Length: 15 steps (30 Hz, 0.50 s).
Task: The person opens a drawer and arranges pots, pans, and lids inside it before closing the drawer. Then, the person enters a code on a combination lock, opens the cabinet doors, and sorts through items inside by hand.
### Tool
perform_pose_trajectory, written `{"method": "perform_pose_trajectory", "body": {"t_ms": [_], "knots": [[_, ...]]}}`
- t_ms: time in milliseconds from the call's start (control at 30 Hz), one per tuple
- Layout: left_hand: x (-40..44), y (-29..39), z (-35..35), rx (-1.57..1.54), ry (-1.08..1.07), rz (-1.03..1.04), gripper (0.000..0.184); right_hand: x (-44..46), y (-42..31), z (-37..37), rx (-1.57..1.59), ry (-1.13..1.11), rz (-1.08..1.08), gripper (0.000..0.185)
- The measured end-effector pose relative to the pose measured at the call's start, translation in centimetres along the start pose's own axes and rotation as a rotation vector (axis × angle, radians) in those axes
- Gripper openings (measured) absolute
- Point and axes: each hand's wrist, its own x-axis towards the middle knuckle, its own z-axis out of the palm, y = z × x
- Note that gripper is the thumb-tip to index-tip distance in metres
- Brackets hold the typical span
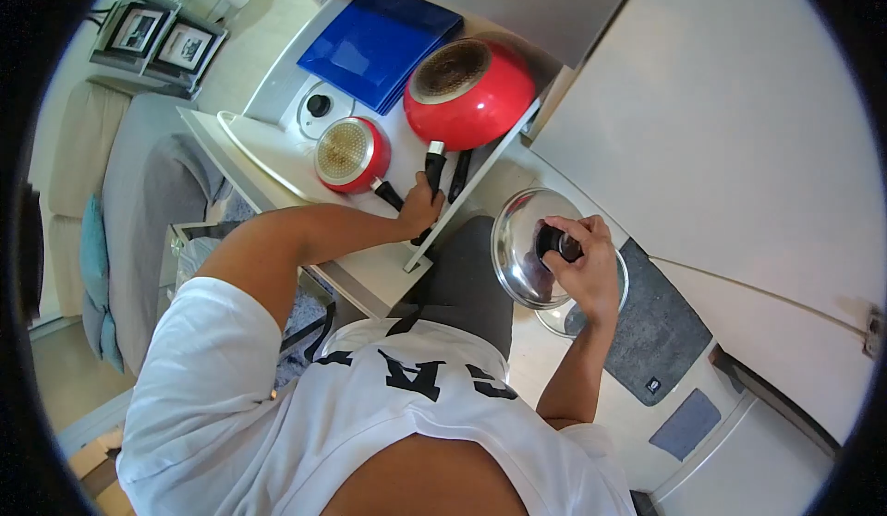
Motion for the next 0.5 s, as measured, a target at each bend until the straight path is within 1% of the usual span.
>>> {"method": "perform_pose_trajectory", "body": {"t_ms": [67,133,167,233,300,367,400,467,500], "knots": [[0.1,-0.6,0.5,-0.017,-0.022,-0.029,0.033,0.2,0.2,0.0,0.012,0.025,-0.037,0.041],[0.3,-0.7,0.9,0.073,0.044,0.05,0.031,0.3,-0.1,0.1,0.036,0.032,-0.032,0.041],[0.5,-0.5,1.0,0.079,-0.013,-0.019,0.033,0.2,-0.3,0.1,0.065,0.041,-0.021,0.041],[0.6,-0.3,1.2,0.082,-0.013,-0.053,0.035,0.4,-0.6,0.3,0.095,0.054,-0.015,0.04],[0.8,-0.4,1.4,0.079,-0.019,-0.086,0.037,0.6,-0.8,0.5,0.126,0.078,-0.058,0.04],[1.1,-0.2,1.1,0.119,-0.053,-0.132,0.045,0.8,-0.9,0.5,0.13,0.076,-0.061,0.039],[1.3,-0.1,0.9,0.116,-0.058,-0.131,0.045,0.9,-1.0,0.4,0.137,0.075,-0.067,0.039],[1.8,0.1,0.0,0.136,-0.129,-0.166,0.056,1.5,-1.4,0.6,0.143,0.089,-0.093,0.039],[2.3,0.0,-0.3,0.193,-0.137,-0.185,0.066,1.7,-1.6,0.7,0.15,0.104,-0.121,0.039]]}}
